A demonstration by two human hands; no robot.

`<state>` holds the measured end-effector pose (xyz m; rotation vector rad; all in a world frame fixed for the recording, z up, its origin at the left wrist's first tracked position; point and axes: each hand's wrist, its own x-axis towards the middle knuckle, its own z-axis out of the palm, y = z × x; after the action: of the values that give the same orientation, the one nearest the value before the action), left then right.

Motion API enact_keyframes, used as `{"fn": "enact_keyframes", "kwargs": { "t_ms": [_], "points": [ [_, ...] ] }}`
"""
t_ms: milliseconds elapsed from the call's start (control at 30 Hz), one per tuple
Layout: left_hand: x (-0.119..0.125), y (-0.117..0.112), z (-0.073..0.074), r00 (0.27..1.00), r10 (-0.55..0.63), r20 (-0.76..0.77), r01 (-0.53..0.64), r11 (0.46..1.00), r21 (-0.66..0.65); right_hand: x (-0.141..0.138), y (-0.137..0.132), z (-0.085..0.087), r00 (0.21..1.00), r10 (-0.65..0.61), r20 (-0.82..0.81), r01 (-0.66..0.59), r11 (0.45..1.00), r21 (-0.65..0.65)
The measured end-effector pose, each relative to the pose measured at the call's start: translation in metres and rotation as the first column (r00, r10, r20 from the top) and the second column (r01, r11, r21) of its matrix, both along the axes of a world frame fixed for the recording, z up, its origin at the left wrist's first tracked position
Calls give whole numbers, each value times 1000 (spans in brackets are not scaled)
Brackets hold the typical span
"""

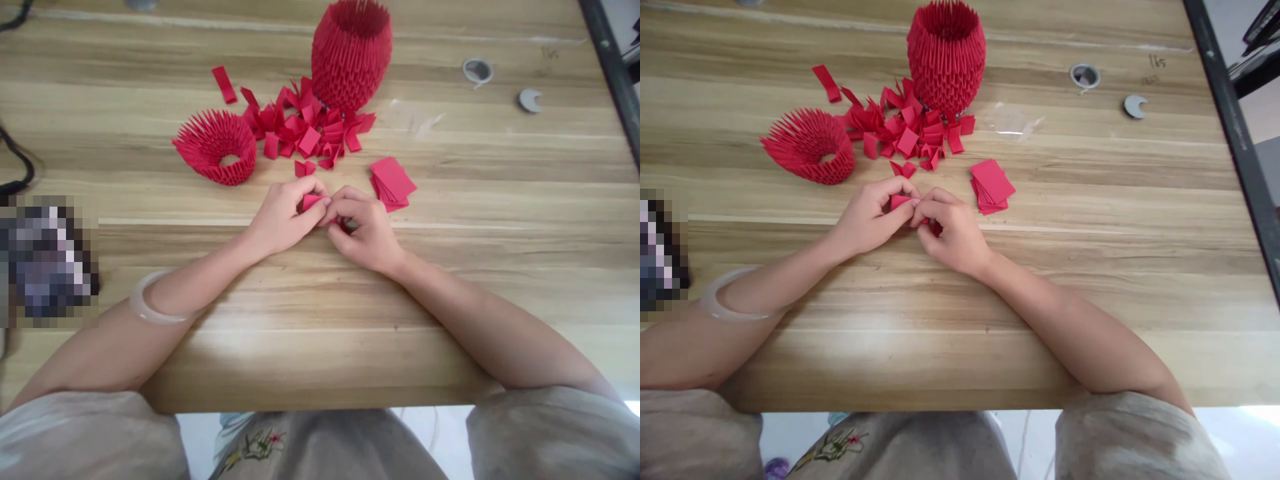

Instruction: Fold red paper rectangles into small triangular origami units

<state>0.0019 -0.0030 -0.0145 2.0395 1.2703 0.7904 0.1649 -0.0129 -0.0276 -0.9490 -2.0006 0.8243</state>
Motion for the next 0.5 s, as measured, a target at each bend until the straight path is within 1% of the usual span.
{"fn": "enact_keyframes", "kwargs": {
  "t_ms": [500],
  "points": [
    [0, 0, -2, 1000, -5, 8, 5, 1000, 4, 0, 0, -1, 1000, -4, 3, 4, 1000, 23]
  ]
}}
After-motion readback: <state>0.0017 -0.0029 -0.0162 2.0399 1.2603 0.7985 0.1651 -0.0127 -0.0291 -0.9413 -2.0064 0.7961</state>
